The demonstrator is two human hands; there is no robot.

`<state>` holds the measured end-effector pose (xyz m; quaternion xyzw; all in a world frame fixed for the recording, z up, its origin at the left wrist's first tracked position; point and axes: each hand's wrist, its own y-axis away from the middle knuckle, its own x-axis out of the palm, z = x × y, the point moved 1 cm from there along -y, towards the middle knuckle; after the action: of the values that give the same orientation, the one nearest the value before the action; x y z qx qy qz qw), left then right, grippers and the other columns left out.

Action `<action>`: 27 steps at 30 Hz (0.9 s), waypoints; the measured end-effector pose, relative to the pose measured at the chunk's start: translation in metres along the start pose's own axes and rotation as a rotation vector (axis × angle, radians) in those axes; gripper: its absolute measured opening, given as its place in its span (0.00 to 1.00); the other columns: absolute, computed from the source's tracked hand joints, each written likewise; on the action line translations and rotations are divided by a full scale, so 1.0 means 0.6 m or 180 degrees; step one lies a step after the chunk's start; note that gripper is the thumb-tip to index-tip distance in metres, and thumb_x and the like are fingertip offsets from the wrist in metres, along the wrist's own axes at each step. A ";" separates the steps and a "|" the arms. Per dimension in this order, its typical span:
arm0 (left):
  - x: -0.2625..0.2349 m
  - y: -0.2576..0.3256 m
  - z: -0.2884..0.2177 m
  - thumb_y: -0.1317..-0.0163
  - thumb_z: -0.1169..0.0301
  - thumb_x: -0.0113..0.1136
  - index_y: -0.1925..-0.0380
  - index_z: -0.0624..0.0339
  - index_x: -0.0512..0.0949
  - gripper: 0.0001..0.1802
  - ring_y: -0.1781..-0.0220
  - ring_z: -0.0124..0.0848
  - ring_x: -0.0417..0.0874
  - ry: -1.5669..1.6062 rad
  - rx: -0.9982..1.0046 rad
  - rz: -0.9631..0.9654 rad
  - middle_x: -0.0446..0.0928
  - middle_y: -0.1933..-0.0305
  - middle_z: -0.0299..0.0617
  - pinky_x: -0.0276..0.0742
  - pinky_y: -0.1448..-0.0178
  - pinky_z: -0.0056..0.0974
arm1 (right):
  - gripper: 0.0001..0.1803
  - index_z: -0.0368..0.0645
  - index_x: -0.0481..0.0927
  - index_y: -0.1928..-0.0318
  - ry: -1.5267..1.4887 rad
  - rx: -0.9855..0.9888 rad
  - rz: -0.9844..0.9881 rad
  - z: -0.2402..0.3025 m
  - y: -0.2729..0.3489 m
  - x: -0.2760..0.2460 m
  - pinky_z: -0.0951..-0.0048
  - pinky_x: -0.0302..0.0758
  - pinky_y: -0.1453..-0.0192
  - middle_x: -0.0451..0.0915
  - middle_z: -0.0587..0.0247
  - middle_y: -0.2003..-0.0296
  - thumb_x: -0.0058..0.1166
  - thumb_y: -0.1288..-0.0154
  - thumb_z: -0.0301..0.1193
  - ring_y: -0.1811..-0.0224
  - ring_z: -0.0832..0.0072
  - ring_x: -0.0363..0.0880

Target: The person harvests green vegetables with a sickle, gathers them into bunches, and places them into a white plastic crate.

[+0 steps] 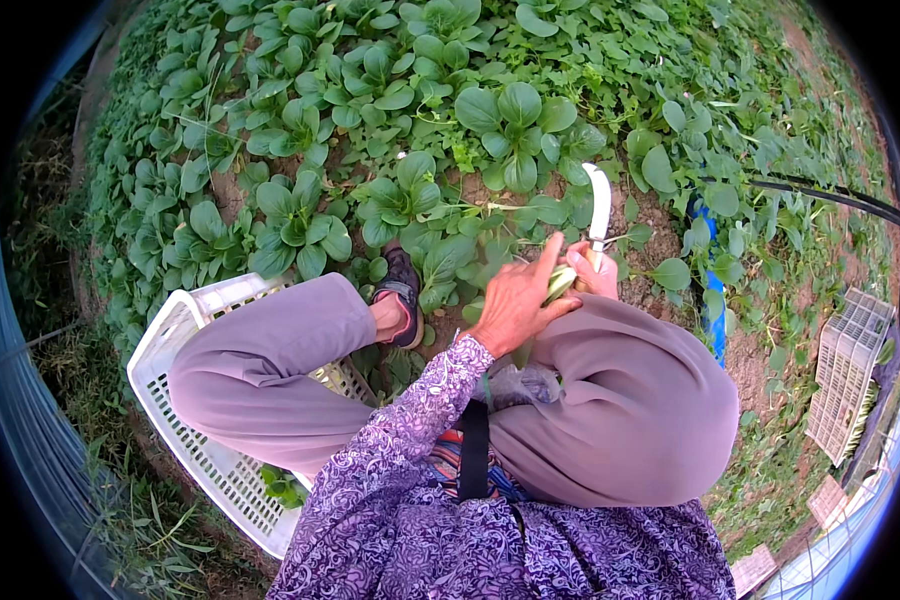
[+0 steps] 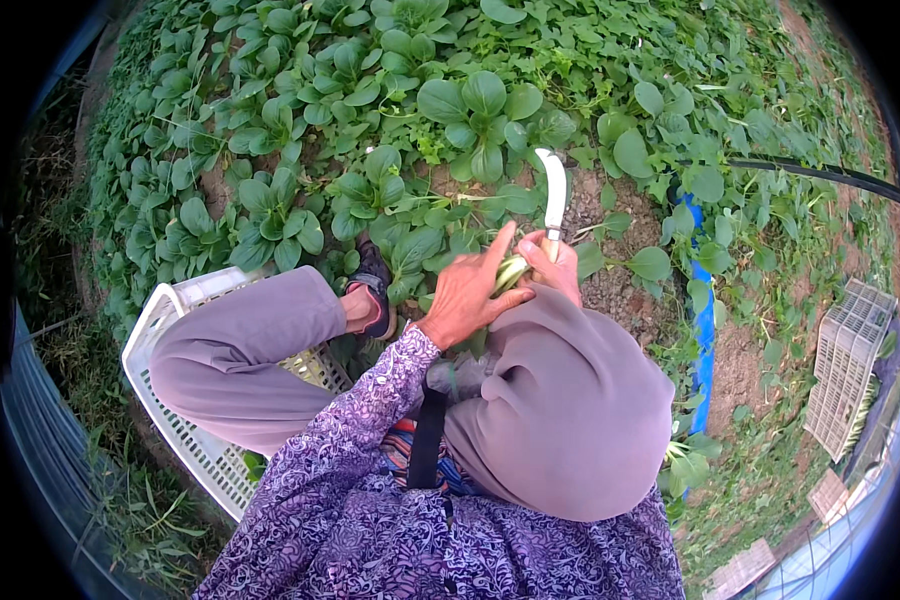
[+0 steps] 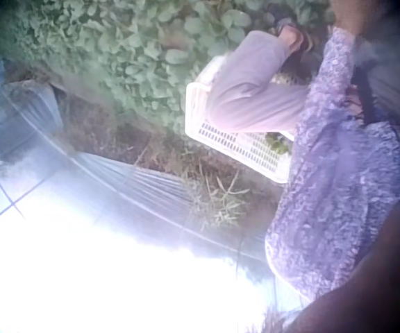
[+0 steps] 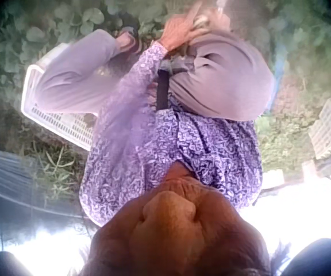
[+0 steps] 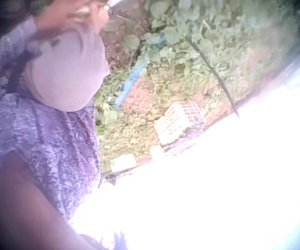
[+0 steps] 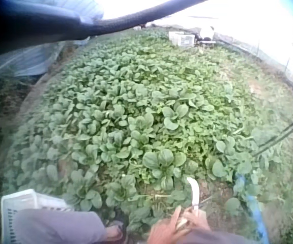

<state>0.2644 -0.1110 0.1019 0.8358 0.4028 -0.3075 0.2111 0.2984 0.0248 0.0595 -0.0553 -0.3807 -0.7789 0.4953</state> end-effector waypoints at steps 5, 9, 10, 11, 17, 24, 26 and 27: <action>0.010 0.053 0.098 0.56 0.56 0.63 0.63 0.57 0.75 0.22 0.68 0.48 0.79 -0.0181 -0.0943 0.0273 0.78 0.71 0.51 0.72 0.64 0.46 | 0.17 0.36 0.70 0.69 0.2649 -0.0131 0.0233 0.005 -0.005 -0.005 0.70 0.63 0.77 0.68 0.60 0.85 0.48 0.37 0.40 0.84 0.74 0.68; -0.015 0.061 0.131 0.59 0.69 0.62 0.71 0.60 0.75 0.13 0.65 0.45 0.76 -0.0479 -0.0621 -0.0339 0.75 0.68 0.46 0.71 0.63 0.46 | 0.21 0.32 0.69 0.69 0.3689 -0.1022 0.0416 -0.037 -0.044 -0.041 0.59 0.63 0.74 0.68 0.48 0.84 0.45 0.36 0.42 0.82 0.55 0.69; -0.020 0.047 0.132 0.59 0.72 0.61 0.70 0.60 0.75 0.12 0.60 0.44 0.74 -0.0591 -0.0523 -0.0258 0.73 0.64 0.46 0.71 0.62 0.45 | 0.22 0.31 0.69 0.69 0.3583 -0.0906 0.0262 -0.042 -0.050 -0.045 0.57 0.64 0.72 0.70 0.44 0.82 0.42 0.35 0.42 0.77 0.46 0.70; -0.031 0.022 0.123 0.60 0.74 0.60 0.69 0.62 0.75 0.13 0.56 0.45 0.73 -0.0602 -0.0347 -0.0194 0.72 0.59 0.48 0.72 0.59 0.45 | 0.22 0.31 0.69 0.70 0.3623 -0.0953 0.0236 -0.042 -0.061 -0.052 0.58 0.65 0.73 0.69 0.44 0.82 0.42 0.34 0.42 0.78 0.48 0.71; -0.019 -0.159 0.103 0.62 0.80 0.57 0.78 0.66 0.77 0.07 0.36 0.48 0.62 -0.1730 0.1043 0.0142 0.64 0.41 0.56 0.76 0.57 0.43 | 0.24 0.30 0.69 0.74 0.2925 -0.0472 -0.0211 -0.040 -0.107 -0.043 0.66 0.66 0.85 0.65 0.56 0.90 0.41 0.34 0.42 0.93 0.66 0.69; 0.023 -0.273 0.179 0.59 0.80 0.58 0.79 0.61 0.82 0.06 0.34 0.43 0.59 -0.2591 0.0913 0.0524 0.43 0.28 0.45 0.79 0.64 0.38 | 0.22 0.32 0.66 0.74 0.3288 -0.1161 -0.0050 -0.049 -0.153 -0.045 0.59 0.63 0.78 0.66 0.50 0.87 0.40 0.33 0.40 0.86 0.56 0.68; 0.022 -0.291 0.183 0.59 0.80 0.59 0.79 0.61 0.82 0.05 0.39 0.41 0.64 -0.2600 0.0846 0.0737 0.44 0.29 0.45 0.80 0.64 0.38 | 0.18 0.32 0.66 0.72 0.3874 -0.1547 -0.0024 -0.074 -0.178 -0.073 0.54 0.60 0.73 0.68 0.45 0.83 0.41 0.32 0.37 0.78 0.48 0.66; 0.016 -0.294 0.189 0.59 0.80 0.59 0.79 0.61 0.82 0.05 0.41 0.40 0.66 -0.2633 0.0779 0.0842 0.45 0.29 0.46 0.80 0.64 0.38 | 0.17 0.32 0.66 0.72 0.3902 -0.1900 -0.0071 -0.074 -0.183 -0.068 0.53 0.60 0.73 0.68 0.45 0.83 0.41 0.33 0.36 0.78 0.48 0.67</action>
<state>0.0883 -0.0704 -0.0050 0.7058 0.1349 -0.6314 0.2915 0.2422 0.0496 -0.0500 0.2657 0.1993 -0.7462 0.5769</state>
